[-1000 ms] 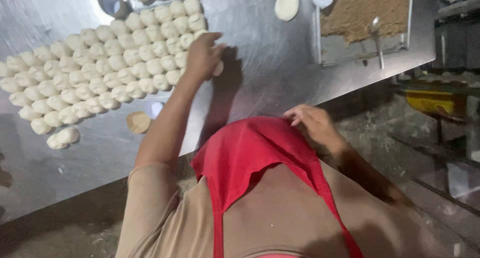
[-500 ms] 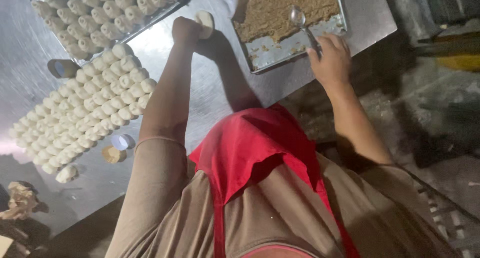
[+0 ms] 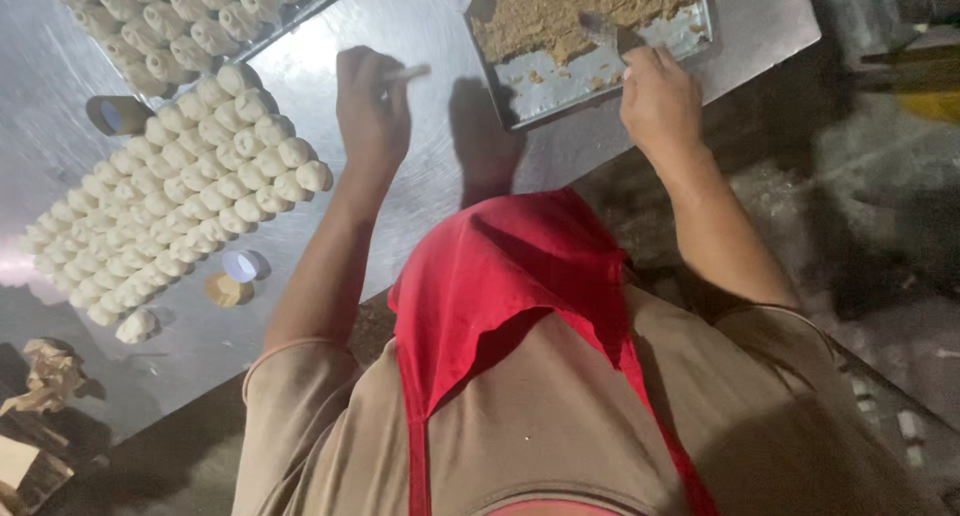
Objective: The person prepares bread rolls by hand by flattening dough portions into circles, placing a spoonful of filling in the center, and folding the dough around the filling to seal it. They place the filled dough into cupcake liners on the workstation.
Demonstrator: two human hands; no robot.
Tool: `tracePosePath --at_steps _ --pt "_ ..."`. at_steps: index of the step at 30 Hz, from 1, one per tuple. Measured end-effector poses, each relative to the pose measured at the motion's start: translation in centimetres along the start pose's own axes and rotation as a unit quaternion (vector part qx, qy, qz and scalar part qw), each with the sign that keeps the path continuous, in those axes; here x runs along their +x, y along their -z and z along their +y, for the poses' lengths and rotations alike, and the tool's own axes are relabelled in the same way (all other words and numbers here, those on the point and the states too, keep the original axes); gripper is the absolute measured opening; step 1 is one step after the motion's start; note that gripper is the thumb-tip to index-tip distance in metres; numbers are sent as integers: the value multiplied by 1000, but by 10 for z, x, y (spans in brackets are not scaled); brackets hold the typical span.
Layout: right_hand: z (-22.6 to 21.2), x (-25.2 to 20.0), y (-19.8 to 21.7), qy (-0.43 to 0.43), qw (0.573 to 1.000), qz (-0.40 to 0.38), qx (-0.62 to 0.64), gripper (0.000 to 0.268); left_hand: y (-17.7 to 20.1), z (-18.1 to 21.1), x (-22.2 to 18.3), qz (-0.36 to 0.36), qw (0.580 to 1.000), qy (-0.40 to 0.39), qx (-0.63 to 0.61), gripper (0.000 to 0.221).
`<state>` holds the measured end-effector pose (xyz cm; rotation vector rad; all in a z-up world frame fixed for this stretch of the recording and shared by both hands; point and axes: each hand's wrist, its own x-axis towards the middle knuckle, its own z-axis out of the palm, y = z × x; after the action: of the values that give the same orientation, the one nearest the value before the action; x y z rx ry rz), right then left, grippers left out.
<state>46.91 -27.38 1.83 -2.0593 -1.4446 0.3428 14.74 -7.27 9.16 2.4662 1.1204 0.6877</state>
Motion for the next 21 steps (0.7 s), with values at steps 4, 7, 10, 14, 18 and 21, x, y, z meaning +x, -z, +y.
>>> tracePosePath --at_steps 4,7,10,14,18,21 --pt "-23 -10 9 27 997 -25 -73 27 18 -8 -49 -24 722 381 -577 26" --pt "-27 -3 9 43 986 -41 -155 30 27 -18 -89 -24 694 449 -562 31" --pt "-20 0 8 85 973 -43 -209 31 41 -19 -122 -7 799 364 -478 34" --pt "-21 12 1 116 949 -52 -288 19 77 -19 -144 -65 974 192 -104 36" --pt "-36 24 3 132 943 -74 -297 13 99 -18 -155 -21 987 118 -104 35" --pt "-47 33 1 118 934 -107 -320 11 103 -24 -163 -55 936 299 -176 31"
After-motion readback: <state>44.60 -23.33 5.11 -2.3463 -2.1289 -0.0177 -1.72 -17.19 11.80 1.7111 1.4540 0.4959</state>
